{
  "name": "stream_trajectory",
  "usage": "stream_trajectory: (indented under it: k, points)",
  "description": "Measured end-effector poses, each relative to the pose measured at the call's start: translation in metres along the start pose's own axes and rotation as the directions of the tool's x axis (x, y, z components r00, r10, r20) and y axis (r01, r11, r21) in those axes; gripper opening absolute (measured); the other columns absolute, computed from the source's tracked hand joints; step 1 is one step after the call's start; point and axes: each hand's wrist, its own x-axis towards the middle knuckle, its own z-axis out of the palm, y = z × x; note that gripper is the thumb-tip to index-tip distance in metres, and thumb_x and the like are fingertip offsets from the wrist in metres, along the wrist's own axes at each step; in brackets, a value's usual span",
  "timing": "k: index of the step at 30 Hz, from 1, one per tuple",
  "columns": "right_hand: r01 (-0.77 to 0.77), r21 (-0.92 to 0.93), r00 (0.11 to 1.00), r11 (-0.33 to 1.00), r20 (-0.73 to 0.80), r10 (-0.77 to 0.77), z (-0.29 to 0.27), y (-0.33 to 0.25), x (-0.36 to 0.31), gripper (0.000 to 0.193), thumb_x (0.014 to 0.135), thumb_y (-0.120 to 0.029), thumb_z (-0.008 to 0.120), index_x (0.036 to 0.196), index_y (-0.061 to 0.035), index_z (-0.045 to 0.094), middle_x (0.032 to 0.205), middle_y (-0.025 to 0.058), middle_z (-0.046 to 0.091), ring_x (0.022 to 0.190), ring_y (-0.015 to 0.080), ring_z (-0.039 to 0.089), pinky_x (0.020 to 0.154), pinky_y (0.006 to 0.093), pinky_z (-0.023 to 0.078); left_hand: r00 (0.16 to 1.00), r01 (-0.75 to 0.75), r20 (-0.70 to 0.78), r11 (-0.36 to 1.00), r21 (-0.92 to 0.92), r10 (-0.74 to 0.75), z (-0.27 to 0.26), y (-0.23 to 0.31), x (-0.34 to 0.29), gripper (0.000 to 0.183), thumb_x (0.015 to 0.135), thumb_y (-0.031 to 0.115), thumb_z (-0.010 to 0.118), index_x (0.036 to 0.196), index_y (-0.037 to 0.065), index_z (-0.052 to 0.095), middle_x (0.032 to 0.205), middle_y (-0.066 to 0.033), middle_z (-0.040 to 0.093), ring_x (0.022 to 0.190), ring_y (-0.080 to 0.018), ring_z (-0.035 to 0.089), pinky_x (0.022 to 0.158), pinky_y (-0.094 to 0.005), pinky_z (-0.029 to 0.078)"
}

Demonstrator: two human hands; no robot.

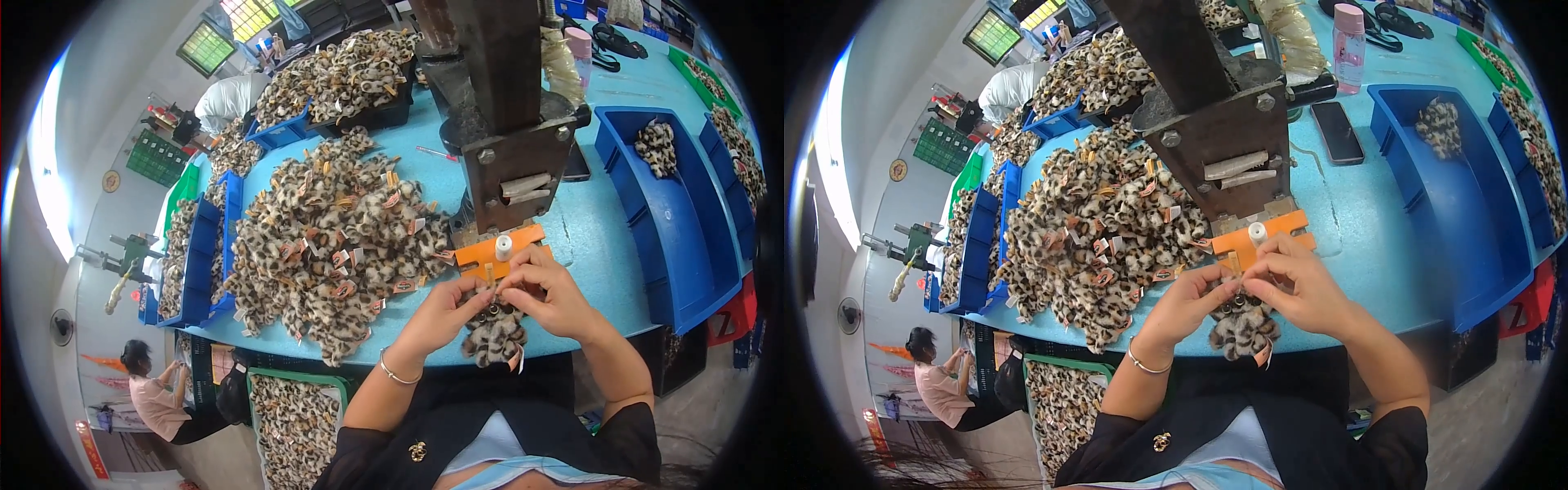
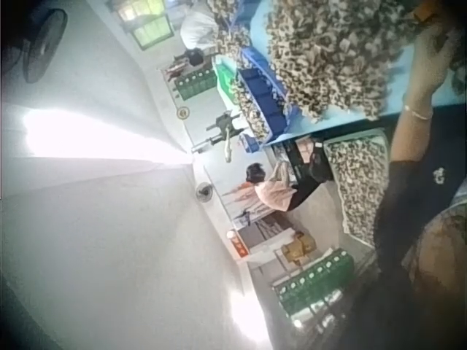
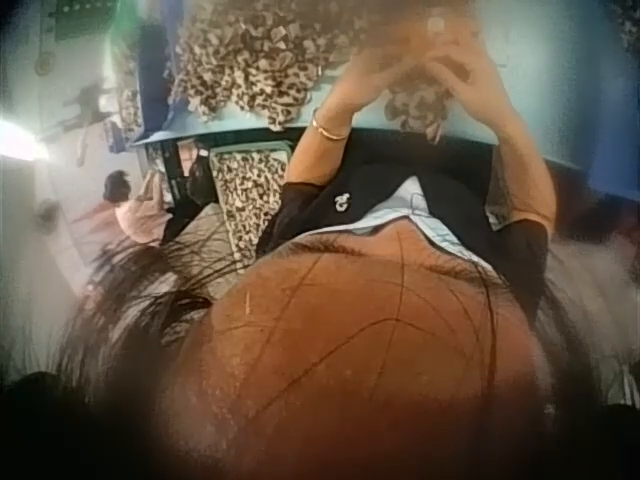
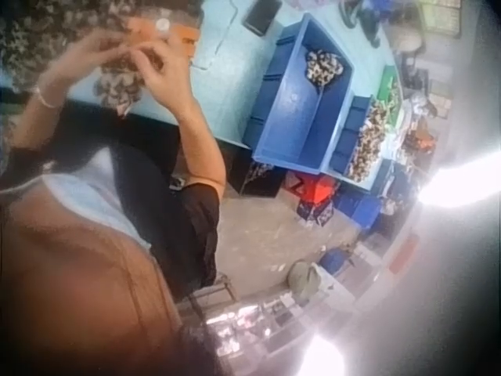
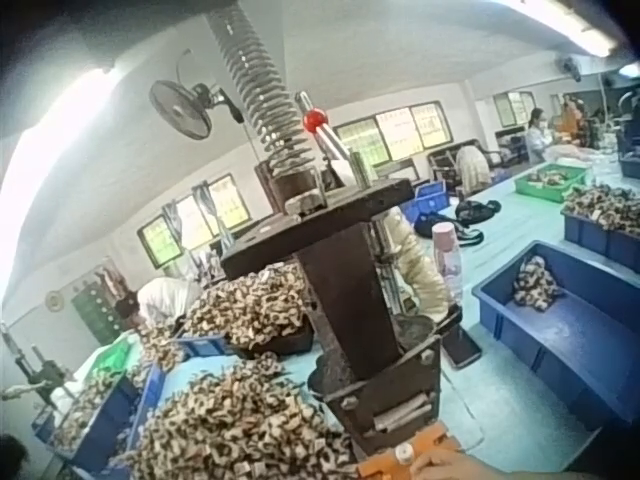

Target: The person attaches metal components to small pieces of leopard print fabric using a manual press machine at a manufacturing workstation.

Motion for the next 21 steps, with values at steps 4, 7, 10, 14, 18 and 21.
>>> stream_trajectory:
  k: [4,7,10,14,18,21]
  points:
    - [0.136,-0.199,0.990,0.970,0.003,-0.139,0.001,0.001,-0.002,0.009,0.075,-0.003,0.070,0.084,-0.0038,0.066,0.093,0.0056,0.050,0.084,0.0177,0.054,0.069,0.0268,0.043,0.997,0.062,-0.039,0.997,0.053,-0.060,0.004,0.005,0.000,0.020,0.096,0.019,0.054,0.095,0.000,0.060,0.082,0.0055,0.055,0.074,-0.0007,0.045,0.064,-0.0180,0.038]
    - [0.123,-0.181,0.992,0.976,0.061,-0.113,0.000,0.008,-0.002,0.009,0.075,-0.004,0.070,0.082,-0.0034,0.065,0.093,0.0068,0.050,0.084,0.0199,0.054,0.071,0.0283,0.044,0.999,0.045,0.009,0.994,0.101,-0.046,0.003,0.000,0.001,0.022,0.097,0.019,0.052,0.094,-0.001,0.061,0.082,0.0057,0.055,0.074,-0.0006,0.045,0.064,-0.0179,0.037]
    - [0.147,-0.156,0.985,0.977,0.119,-0.129,-0.001,0.005,0.000,0.009,0.077,-0.007,0.070,0.082,-0.0026,0.064,0.094,0.0089,0.051,0.084,0.0237,0.055,0.071,0.0319,0.045,0.998,0.030,0.057,0.996,0.086,-0.035,0.003,0.002,0.001,0.023,0.097,0.020,0.052,0.092,-0.001,0.061,0.081,0.0064,0.055,0.073,-0.0006,0.043,0.063,-0.0179,0.036]
    - [0.203,-0.121,0.968,0.972,0.173,-0.181,-0.001,0.011,0.000,0.013,0.078,-0.007,0.068,0.090,-0.0039,0.063,0.096,0.0081,0.052,0.086,0.0219,0.055,0.071,0.0334,0.045,0.993,0.061,0.097,0.996,0.062,-0.066,0.001,0.001,0.000,0.023,0.097,0.020,0.052,0.093,0.000,0.061,0.081,0.0067,0.054,0.072,-0.0007,0.042,0.062,-0.0177,0.035]
    - [0.002,0.063,0.997,0.998,-0.075,0.003,0.006,0.013,-0.005,0.027,0.082,-0.005,0.065,0.107,-0.0023,0.056,0.106,0.0080,0.055,0.096,0.0174,0.056,0.075,0.0326,0.048,0.999,-0.012,-0.050,0.999,0.035,0.013,0.006,0.004,0.000,0.021,0.096,0.020,0.053,0.097,0.000,0.061,0.080,0.0065,0.054,0.071,-0.0009,0.042,0.062,-0.0175,0.035]
    - [-0.152,0.237,0.988,0.960,-0.001,0.157,0.003,0.005,-0.010,0.032,0.083,-0.005,0.066,0.113,-0.0009,0.054,0.102,0.0082,0.059,0.094,0.0177,0.059,0.076,0.0322,0.050,0.992,-0.030,-0.118,0.998,0.047,0.035,0.014,0.005,0.001,0.021,0.095,0.019,0.055,0.101,0.000,0.060,0.082,0.0056,0.056,0.071,-0.0010,0.045,0.062,-0.0180,0.038]
